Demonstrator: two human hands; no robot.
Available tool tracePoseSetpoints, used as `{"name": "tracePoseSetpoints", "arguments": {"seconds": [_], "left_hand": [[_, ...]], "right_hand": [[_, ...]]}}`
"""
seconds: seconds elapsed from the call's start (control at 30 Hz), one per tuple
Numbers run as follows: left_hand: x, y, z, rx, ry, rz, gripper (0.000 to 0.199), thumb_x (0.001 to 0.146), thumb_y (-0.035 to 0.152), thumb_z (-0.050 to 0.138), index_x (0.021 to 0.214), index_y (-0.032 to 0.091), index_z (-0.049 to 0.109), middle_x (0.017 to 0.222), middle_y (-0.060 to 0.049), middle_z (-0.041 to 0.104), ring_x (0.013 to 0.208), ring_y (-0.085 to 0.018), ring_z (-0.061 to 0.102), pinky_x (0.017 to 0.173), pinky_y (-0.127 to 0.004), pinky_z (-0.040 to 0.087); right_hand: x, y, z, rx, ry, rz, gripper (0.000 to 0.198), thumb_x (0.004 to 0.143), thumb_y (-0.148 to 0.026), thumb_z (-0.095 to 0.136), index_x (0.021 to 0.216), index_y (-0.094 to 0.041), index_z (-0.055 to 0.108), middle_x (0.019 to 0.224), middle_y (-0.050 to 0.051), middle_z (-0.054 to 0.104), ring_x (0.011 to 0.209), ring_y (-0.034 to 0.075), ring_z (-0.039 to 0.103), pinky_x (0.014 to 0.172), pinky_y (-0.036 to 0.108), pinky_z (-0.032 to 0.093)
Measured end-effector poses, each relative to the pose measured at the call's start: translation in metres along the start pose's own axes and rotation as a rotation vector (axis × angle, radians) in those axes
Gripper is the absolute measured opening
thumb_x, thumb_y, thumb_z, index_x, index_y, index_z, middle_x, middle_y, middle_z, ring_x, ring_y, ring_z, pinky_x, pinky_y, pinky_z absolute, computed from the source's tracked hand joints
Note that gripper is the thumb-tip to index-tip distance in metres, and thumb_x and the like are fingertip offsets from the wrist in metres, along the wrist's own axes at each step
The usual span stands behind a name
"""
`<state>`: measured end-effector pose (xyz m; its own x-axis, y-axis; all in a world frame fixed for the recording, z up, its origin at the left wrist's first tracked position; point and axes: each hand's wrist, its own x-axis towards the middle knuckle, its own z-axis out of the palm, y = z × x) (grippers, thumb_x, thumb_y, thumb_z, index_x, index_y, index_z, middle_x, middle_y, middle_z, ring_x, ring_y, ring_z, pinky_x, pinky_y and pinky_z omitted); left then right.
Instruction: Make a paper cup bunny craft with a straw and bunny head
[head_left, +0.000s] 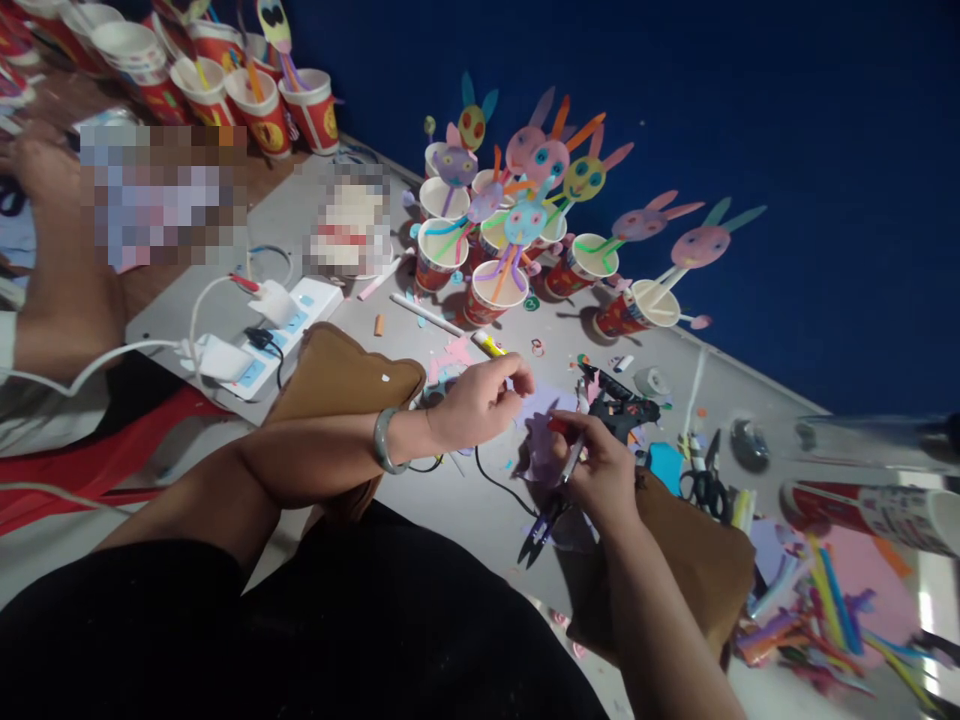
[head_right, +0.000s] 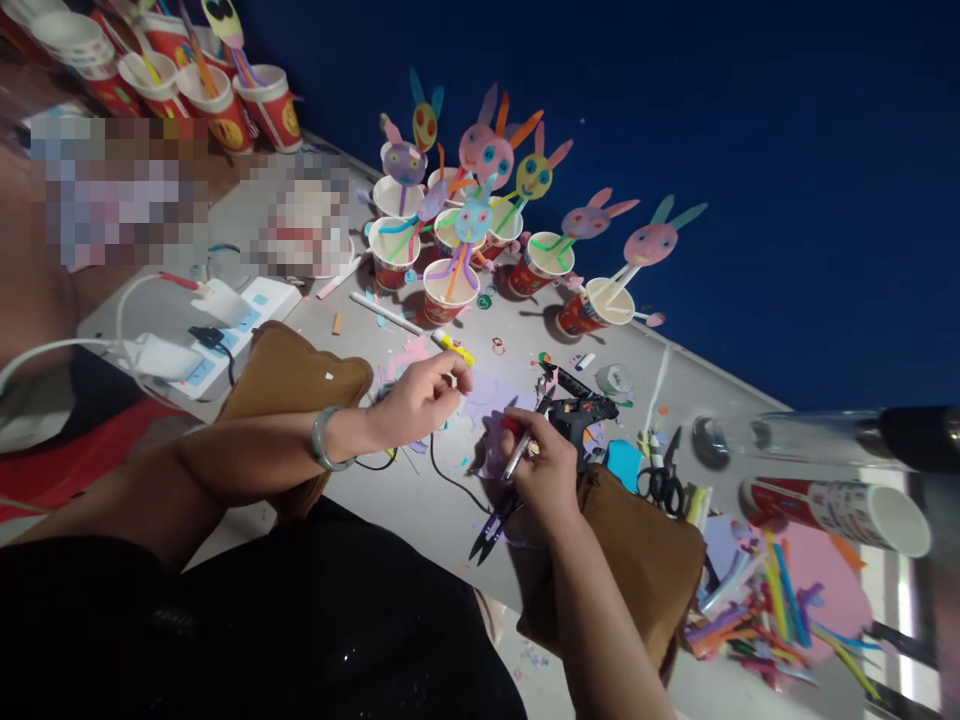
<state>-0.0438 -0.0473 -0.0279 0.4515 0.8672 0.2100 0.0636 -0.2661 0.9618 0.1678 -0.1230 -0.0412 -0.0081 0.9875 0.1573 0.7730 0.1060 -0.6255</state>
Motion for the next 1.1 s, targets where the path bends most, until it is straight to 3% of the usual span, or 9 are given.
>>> {"name": "tracePoseSetpoints", "arguments": {"seconds": [0.1,0.2,0.3,0.4,0.57,0.87,1.1], "left_hand": [[-0.003,0.000,0.002,0.373,-0.194,0.030,0.016,0.083,0.009,0.045,0.093,0.016,0.056,0.099,-0.006,0.065,0.083,-0.014,0.060,0.068,-0.027,0.045],[-0.008,0.000,0.005,0.720,-0.434,0.047,0.020,0.092,0.018,0.041,0.095,0.015,0.061,0.102,-0.010,0.065,0.081,-0.018,0.063,0.061,-0.030,0.043],[-0.010,0.001,0.006,0.881,-0.624,0.122,0.022,0.092,0.013,0.041,0.092,0.014,0.062,0.090,-0.011,0.067,0.076,-0.020,0.065,0.056,-0.029,0.040],[-0.010,0.002,0.005,0.933,-0.732,0.162,0.021,0.087,0.006,0.046,0.097,0.013,0.063,0.084,-0.011,0.068,0.073,-0.021,0.066,0.054,-0.029,0.039],[-0.012,0.000,0.004,0.913,-0.787,0.138,0.031,0.082,0.004,0.049,0.110,0.011,0.060,0.080,-0.011,0.070,0.073,-0.025,0.068,0.053,-0.031,0.039],[-0.013,0.003,0.002,0.900,-0.816,0.103,0.034,0.081,0.002,0.048,0.113,0.009,0.058,0.083,-0.012,0.071,0.076,-0.023,0.068,0.058,-0.031,0.042],[-0.016,-0.003,0.004,0.868,-0.775,0.120,0.033,0.080,0.002,0.051,0.112,0.006,0.058,0.079,-0.012,0.070,0.072,-0.023,0.067,0.059,-0.032,0.043]], "right_hand": [[0.004,0.003,0.003,0.040,-0.040,-0.010,0.021,0.084,-0.028,0.060,0.103,-0.022,0.067,0.094,0.006,0.074,0.079,0.020,0.069,0.074,0.034,0.056],[0.010,0.005,0.005,0.038,-0.069,-0.055,0.018,0.085,-0.030,0.061,0.099,-0.022,0.066,0.101,0.008,0.073,0.088,0.022,0.069,0.079,0.037,0.056],[0.016,0.006,0.007,-0.019,-0.080,-0.078,0.013,0.084,-0.031,0.062,0.092,-0.022,0.066,0.092,0.007,0.070,0.079,0.020,0.066,0.072,0.034,0.054],[0.020,0.008,0.009,-0.046,-0.101,-0.058,0.012,0.084,-0.032,0.062,0.089,-0.022,0.065,0.082,0.004,0.066,0.071,0.018,0.062,0.066,0.032,0.051],[0.025,0.010,0.011,-0.025,-0.168,-0.037,0.014,0.083,-0.031,0.062,0.092,-0.021,0.066,0.083,0.004,0.069,0.071,0.018,0.063,0.066,0.031,0.050],[0.032,0.009,0.012,-0.009,-0.211,-0.085,0.011,0.083,-0.029,0.063,0.091,-0.021,0.067,0.084,0.005,0.071,0.075,0.020,0.065,0.070,0.034,0.052],[0.029,0.015,0.008,0.098,-0.228,-0.020,0.025,0.081,-0.030,0.066,0.105,-0.021,0.067,0.098,0.007,0.072,0.081,0.020,0.068,0.073,0.036,0.054]]}}
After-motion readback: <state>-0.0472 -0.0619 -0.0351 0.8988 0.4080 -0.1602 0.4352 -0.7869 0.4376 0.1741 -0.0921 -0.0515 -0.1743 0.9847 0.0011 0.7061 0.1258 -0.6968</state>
